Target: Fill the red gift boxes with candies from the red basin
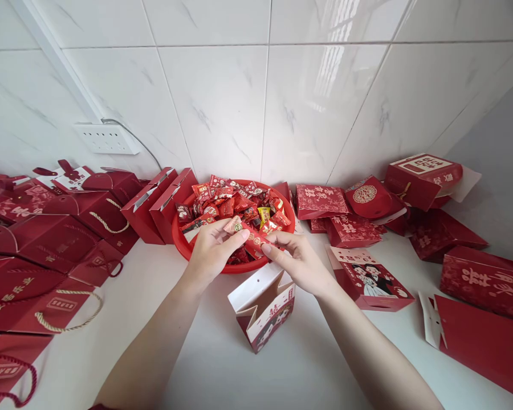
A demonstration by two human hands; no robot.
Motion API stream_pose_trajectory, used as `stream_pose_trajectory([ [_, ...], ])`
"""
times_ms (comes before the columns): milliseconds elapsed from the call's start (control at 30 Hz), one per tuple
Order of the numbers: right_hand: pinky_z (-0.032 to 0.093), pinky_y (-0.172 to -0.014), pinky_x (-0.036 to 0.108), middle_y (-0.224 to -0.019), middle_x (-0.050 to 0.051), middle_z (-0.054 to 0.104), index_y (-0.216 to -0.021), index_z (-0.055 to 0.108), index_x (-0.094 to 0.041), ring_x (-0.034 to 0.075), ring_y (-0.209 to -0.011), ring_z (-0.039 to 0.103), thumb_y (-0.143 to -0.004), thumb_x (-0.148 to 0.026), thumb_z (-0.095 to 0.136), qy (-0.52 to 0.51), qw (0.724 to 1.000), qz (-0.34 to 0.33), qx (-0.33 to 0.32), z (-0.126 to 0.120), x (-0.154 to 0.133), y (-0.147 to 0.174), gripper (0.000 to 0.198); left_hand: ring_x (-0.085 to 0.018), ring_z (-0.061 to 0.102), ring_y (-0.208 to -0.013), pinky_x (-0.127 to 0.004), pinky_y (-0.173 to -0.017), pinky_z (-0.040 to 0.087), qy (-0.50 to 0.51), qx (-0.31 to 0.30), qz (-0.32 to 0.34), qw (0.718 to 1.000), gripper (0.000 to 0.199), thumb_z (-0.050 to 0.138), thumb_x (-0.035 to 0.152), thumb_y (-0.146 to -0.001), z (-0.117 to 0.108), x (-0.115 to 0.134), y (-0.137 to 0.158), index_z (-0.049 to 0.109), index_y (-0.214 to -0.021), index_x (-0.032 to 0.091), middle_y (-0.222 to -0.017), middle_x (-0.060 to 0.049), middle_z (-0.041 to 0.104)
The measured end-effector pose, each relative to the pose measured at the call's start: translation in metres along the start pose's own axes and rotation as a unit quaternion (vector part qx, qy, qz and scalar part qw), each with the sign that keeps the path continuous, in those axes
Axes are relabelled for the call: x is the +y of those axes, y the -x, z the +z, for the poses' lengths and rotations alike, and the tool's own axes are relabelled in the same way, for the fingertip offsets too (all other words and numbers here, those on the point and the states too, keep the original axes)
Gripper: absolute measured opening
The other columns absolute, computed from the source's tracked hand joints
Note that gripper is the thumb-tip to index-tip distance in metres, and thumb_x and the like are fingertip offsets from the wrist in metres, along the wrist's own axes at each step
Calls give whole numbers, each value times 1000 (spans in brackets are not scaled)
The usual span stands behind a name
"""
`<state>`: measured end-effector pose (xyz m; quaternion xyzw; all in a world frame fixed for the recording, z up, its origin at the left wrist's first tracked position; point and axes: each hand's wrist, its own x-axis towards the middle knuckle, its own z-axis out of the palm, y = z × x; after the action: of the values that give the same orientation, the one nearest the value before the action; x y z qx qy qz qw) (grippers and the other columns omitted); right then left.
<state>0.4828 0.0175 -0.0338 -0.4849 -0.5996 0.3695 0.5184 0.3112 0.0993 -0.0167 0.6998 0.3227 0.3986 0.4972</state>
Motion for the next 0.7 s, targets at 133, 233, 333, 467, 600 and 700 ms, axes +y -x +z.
stream_pose_trajectory([
  [133, 36, -62, 24, -70, -2, 52, -76, 59, -18, 12, -65, 46, -94, -41, 54, -1, 1000, -5, -8, 1, 0, -1, 29, -11, 43, -64, -24, -64, 40, -9, 11, -5, 1000, 40, 68, 39, -81, 1, 1, 0, 40, -62, 18, -64, 3, 38],
  [233, 40, -65, 25, -73, -1, 58, -79, 61, -18, 13, -68, 51, -92, -40, 56, 17, 1000, -4, 19, 0, 1, -1, 27, -15, 53, -74, -27, -76, 46, -34, -7, -13, 999, 34, 66, 44, -82, 0, 1, -1, 52, -67, 17, -68, 1, 49],
  [333, 44, -72, 27, -78, 1, 64, -81, 65, -19, 17, -76, 58, -90, -38, 58, 35, 999, -5, 36, -1, 1, -2, 22, -20, 60, -87, -30, -85, 47, -41, -31, -12, 999, 31, 67, 47, -82, -1, -1, -2, 65, -76, 16, -78, -2, 62],
  [467, 46, -75, 28, -80, 2, 66, -85, 66, -19, 19, -82, 61, -91, -38, 58, 60, 998, -6, 34, -1, -1, -1, 21, -21, 63, -88, -32, -84, 49, -23, -56, -24, 998, 29, 69, 44, -83, -2, -4, -2, 71, -86, 16, -88, -5, 69],
  [600, 47, -77, 28, -83, 2, 68, -87, 66, -20, 19, -83, 62, -93, -38, 56, 84, 996, -20, 32, 2, -2, 0, 22, -21, 64, -85, -31, -80, 50, -14, -66, -9, 998, 26, 66, 41, -85, 0, -3, 0, 72, -87, 16, -87, -5, 71],
  [700, 48, -78, 29, -88, 2, 70, -92, 66, -20, 19, -84, 64, -95, -37, 54, 115, 991, -46, 42, 1, 0, 0, 21, -22, 66, -87, -32, -82, 50, -21, -78, 12, 997, 27, 65, 41, -86, -2, -1, -1, 73, -90, 16, -90, -6, 72],
])
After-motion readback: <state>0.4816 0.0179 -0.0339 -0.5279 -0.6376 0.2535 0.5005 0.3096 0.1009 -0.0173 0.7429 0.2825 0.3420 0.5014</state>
